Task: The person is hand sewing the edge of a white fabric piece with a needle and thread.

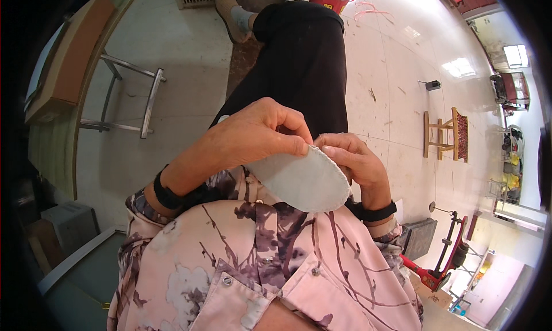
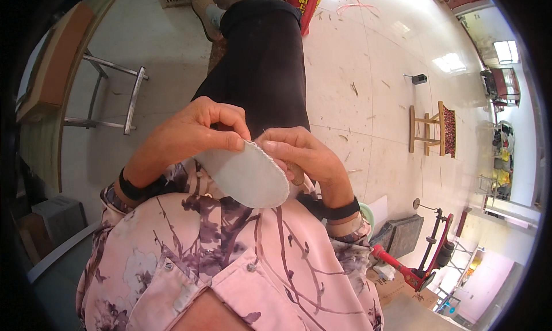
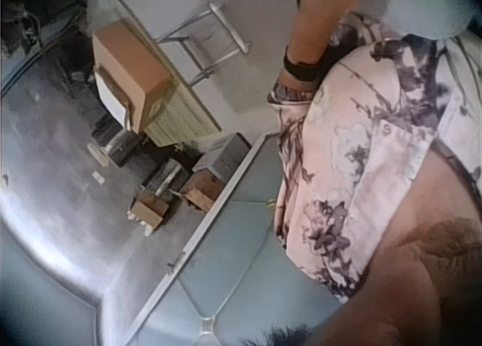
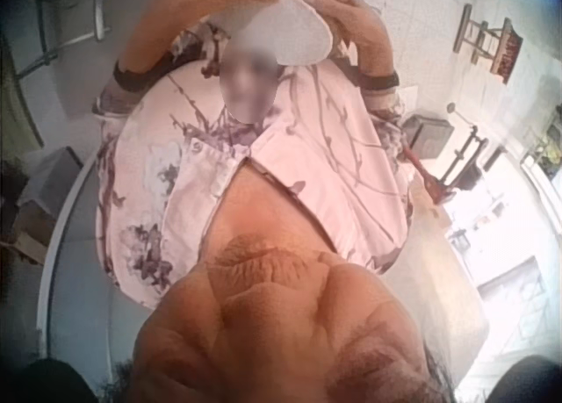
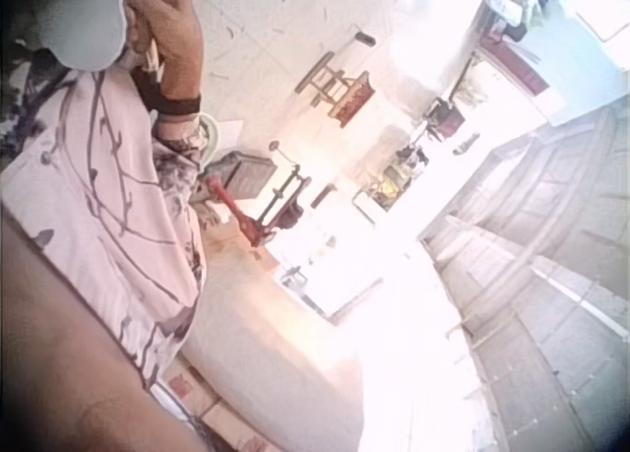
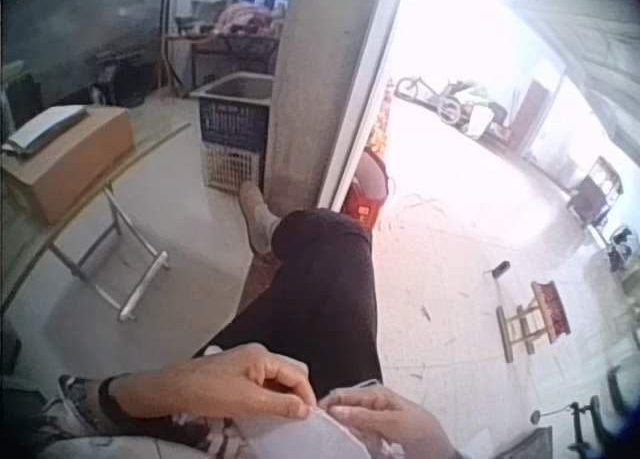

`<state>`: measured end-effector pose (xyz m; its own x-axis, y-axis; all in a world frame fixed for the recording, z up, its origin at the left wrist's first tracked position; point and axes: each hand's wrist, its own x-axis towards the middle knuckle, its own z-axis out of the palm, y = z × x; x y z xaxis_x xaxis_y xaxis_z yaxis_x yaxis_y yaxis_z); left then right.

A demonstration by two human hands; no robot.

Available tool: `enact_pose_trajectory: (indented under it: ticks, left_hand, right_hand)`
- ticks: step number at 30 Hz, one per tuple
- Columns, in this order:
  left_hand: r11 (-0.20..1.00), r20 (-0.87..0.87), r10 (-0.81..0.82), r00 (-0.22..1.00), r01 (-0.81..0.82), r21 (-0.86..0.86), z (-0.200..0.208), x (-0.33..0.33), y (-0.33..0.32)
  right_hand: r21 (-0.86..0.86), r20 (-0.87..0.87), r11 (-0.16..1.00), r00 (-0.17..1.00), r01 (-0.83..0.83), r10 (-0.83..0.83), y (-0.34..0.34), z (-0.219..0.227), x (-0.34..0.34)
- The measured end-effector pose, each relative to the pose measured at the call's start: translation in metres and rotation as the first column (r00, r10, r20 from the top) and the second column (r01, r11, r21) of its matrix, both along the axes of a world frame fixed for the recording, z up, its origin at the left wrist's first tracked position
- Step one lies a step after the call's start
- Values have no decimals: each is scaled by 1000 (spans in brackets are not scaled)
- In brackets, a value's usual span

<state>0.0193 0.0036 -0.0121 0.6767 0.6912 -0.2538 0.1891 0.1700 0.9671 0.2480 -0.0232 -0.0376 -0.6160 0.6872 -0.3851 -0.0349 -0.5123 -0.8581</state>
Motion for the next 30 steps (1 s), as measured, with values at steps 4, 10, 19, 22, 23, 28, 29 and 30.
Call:
enact_pose_trajectory:
  ticks: [4,10,19,22,23,28,29,30]
  left_hand:
    - [999,9,-27,1000,26,35,-1,0,0]
    - [998,-11,-47,999,47,36,-1,1,-2]
    - [997,18,-77,997,76,25,-4,0,-4]
    - [999,-7,-49,999,49,14,-1,1,-5]
    - [999,-7,-50,999,50,13,-1,1,-5]
    - [996,22,-35,999,33,86,-9,1,-6]
    - [996,22,-34,999,32,87,-10,1,-7]
    - [996,21,-23,1000,21,86,-10,2,-6]
  right_hand:
    - [80,-9,991,994,-103,104,0,-2,7]
    - [120,-69,992,997,24,-16,1,-1,-2]
    - [59,14,992,994,-113,112,9,9,-15]
    - [114,-1,993,999,-33,34,9,1,-17]
    - [113,-2,993,999,-32,32,10,0,-18]
    - [73,-30,997,999,36,-34,14,8,-20]
    - [73,-31,997,999,36,-34,14,11,-21]
    - [98,7,994,999,47,-48,16,14,-23]
